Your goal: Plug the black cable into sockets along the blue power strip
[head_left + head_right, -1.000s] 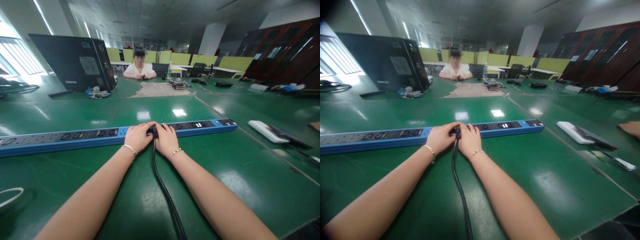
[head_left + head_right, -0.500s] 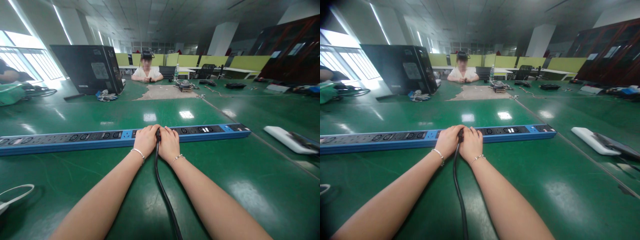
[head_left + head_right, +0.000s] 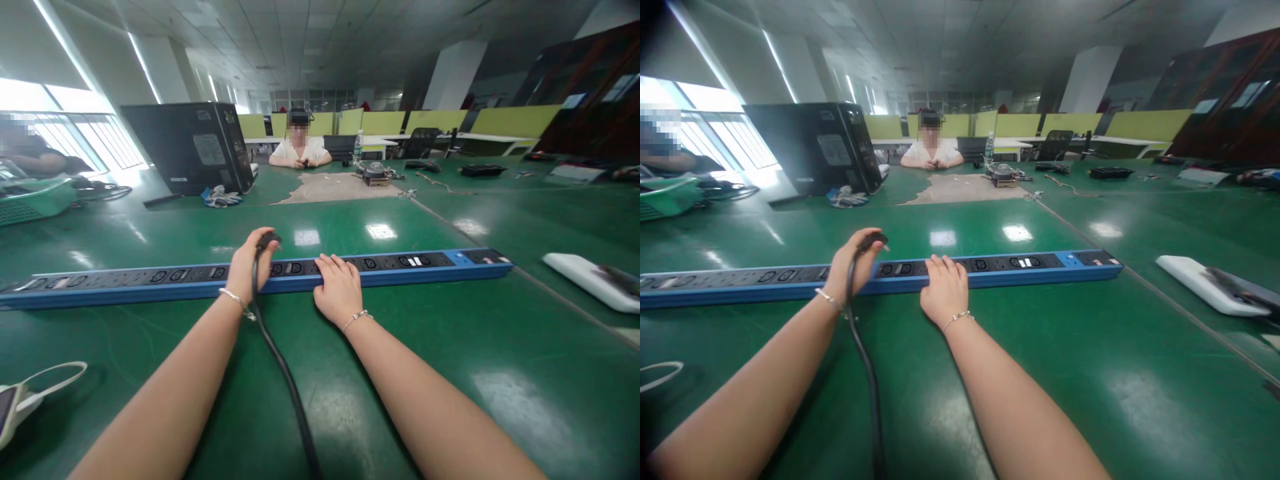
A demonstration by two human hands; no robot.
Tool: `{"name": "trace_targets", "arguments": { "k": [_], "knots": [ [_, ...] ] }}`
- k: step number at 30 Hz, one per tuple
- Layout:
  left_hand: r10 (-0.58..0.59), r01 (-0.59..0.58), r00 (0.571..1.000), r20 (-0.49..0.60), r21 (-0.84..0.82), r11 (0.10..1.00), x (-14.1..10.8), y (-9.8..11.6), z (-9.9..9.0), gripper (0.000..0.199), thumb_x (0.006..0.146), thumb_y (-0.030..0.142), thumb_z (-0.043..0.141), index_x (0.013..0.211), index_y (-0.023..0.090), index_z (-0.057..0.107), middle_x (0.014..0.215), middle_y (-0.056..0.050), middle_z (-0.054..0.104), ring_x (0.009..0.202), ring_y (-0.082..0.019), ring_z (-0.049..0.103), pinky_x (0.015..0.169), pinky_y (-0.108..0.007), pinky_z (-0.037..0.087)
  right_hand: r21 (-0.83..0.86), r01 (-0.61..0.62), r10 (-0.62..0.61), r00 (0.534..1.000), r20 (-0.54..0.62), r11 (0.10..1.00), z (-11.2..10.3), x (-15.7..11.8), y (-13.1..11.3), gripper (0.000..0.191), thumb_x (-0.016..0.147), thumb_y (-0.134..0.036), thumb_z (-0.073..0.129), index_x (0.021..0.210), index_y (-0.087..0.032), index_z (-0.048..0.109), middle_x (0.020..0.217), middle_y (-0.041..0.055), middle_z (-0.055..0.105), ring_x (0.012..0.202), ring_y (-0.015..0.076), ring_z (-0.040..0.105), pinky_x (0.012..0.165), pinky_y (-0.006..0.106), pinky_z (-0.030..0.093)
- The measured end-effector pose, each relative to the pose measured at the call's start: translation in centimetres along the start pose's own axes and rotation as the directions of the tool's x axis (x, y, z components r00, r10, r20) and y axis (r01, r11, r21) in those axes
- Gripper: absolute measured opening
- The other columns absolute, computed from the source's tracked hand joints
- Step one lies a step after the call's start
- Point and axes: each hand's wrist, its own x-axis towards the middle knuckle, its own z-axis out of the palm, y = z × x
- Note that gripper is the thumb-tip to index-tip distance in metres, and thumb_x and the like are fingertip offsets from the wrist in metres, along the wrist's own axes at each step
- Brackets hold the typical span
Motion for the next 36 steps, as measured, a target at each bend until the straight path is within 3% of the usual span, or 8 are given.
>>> {"name": "trace_targets", "arguments": {
  "k": [2,5,10,25,36],
  "knots": [
    [-0.041,0.037,0.994,0.1,0.045,0.998,0.4,-2.4,-2.3,0.036,0.081,0.039,0.049,0.109,0.021,0.06,0.1,-0.003,0.068,0.09,-0.02,0.062,0.083,-0.031,0.047,0.01,-0.003,0.003,1.0,-0.002,1.0,0.0,0.0,0.0,0.051,0.073,-0.017,0.045,0.124,-0.019,0.054,0.133,0.0015,0.052,0.125,0.0196,0.038,0.105,0.039,0.02],
    [0.025,-0.039,0.968,0.25,0.054,0.998,0.4,-4.8,-4.5,0.044,0.078,0.047,0.049,0.113,0.022,0.059,0.107,-0.004,0.067,0.098,-0.022,0.06,0.087,-0.031,0.046,0.021,-0.01,0.01,1.0,-0.008,1.0,0.1,0.1,0.0,0.051,0.073,-0.017,0.045,0.123,-0.019,0.054,0.132,0.002,0.052,0.125,0.0194,0.038,0.105,0.039,0.02],
    [-0.001,-0.05,0.927,0.376,0.126,0.991,-0.2,-5.3,-4.6,0.051,0.076,0.051,0.047,0.113,0.018,0.057,0.1,-0.007,0.068,0.089,-0.022,0.063,0.083,-0.033,0.048,0.028,-0.012,0.012,1.0,0.0,1.0,0.0,0.1,0.1,0.051,0.073,-0.017,0.045,0.123,-0.019,0.054,0.132,0.0027,0.052,0.125,0.0195,0.038,0.104,0.038,0.021],
    [0.028,-0.144,0.937,0.349,0.31,0.94,-1.2,-4.8,-3.7,0.039,0.081,0.045,0.047,0.112,0.023,0.056,0.099,-0.005,0.068,0.089,-0.022,0.064,0.078,-0.031,0.048,0.037,-0.016,0.016,1.0,-0.001,0.999,-0.1,0.2,0.1,0.05,0.073,-0.016,0.046,0.122,-0.02,0.055,0.132,0.0024,0.053,0.124,0.0192,0.038,0.104,0.038,0.022],
    [0.029,-0.201,0.942,0.334,0.494,0.846,-2.3,-3.7,-3.8,0.037,0.084,0.047,0.043,0.115,0.029,0.054,0.1,-0.004,0.069,0.092,-0.024,0.065,0.077,-0.032,0.047,0.015,-0.01,0.01,1.0,0.004,1.0,-0.2,0.0,-0.2,0.049,0.074,-0.017,0.045,0.122,-0.018,0.055,0.133,0.0025,0.052,0.125,0.0199,0.038,0.104,0.039,0.022]
  ]
}}
